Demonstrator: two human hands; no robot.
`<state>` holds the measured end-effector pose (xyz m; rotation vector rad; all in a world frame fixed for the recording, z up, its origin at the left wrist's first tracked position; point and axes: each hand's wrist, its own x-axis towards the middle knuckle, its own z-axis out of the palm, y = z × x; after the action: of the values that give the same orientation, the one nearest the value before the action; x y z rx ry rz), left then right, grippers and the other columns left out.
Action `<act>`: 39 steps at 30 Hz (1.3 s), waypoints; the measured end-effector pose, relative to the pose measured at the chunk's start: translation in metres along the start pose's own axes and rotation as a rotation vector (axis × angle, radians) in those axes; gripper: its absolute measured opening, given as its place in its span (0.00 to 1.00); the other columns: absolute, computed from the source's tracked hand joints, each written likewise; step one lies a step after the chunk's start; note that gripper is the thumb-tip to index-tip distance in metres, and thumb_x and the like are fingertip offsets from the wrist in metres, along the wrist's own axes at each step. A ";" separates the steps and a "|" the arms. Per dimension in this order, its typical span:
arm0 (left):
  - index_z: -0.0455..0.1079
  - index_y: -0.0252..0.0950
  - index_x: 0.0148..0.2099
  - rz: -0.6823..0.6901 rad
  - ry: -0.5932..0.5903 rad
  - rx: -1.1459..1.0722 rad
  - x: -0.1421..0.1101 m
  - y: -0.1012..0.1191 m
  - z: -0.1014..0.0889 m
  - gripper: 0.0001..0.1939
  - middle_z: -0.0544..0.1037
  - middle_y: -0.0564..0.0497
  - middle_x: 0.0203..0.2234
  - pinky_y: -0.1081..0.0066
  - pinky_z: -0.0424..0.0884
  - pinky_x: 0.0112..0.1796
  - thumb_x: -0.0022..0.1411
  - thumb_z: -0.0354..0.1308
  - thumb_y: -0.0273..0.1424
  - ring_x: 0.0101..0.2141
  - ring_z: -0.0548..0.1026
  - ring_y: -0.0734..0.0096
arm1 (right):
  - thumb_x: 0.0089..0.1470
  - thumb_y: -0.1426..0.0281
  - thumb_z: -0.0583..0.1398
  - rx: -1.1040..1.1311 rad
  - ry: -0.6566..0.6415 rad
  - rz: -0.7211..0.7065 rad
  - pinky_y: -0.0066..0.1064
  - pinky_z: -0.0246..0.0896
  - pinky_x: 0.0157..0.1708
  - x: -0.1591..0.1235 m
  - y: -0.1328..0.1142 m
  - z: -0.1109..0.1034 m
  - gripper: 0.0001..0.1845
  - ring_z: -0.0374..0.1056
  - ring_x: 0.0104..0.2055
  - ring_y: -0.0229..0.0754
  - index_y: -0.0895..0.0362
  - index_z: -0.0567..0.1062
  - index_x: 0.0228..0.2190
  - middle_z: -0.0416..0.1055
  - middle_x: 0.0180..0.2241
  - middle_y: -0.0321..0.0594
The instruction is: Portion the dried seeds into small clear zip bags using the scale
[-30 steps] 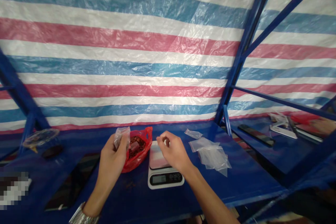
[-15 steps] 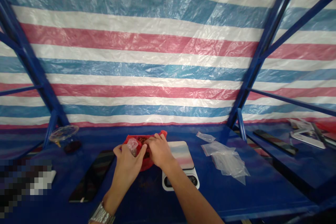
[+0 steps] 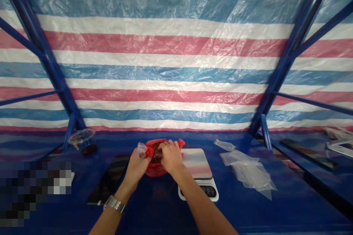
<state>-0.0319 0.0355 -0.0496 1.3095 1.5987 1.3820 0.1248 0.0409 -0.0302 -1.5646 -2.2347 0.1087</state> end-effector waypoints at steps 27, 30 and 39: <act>0.71 0.40 0.48 0.245 -0.004 0.158 -0.036 0.052 0.005 0.20 0.82 0.51 0.34 0.66 0.74 0.37 0.60 0.61 0.47 0.34 0.80 0.61 | 0.57 0.74 0.63 0.538 0.221 0.247 0.44 0.54 0.60 -0.015 0.032 -0.028 0.10 0.73 0.53 0.48 0.49 0.82 0.38 0.83 0.43 0.34; 0.72 0.40 0.46 0.217 -0.077 0.195 -0.040 0.053 0.023 0.18 0.83 0.50 0.35 0.64 0.73 0.38 0.61 0.60 0.47 0.35 0.80 0.59 | 0.56 0.75 0.63 0.633 0.282 0.251 0.41 0.59 0.58 -0.020 0.037 -0.041 0.10 0.75 0.50 0.46 0.51 0.82 0.39 0.83 0.42 0.34; 0.70 0.44 0.44 0.195 -0.194 0.293 -0.041 0.047 0.040 0.09 0.82 0.53 0.35 0.68 0.69 0.36 0.64 0.56 0.40 0.38 0.81 0.60 | 0.56 0.76 0.65 0.539 0.323 0.124 0.40 0.58 0.53 -0.036 0.031 -0.061 0.13 0.72 0.48 0.47 0.49 0.81 0.41 0.82 0.43 0.34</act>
<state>0.0295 0.0069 -0.0196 1.7557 1.6164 1.1170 0.1855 0.0091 0.0059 -1.3086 -1.6773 0.4232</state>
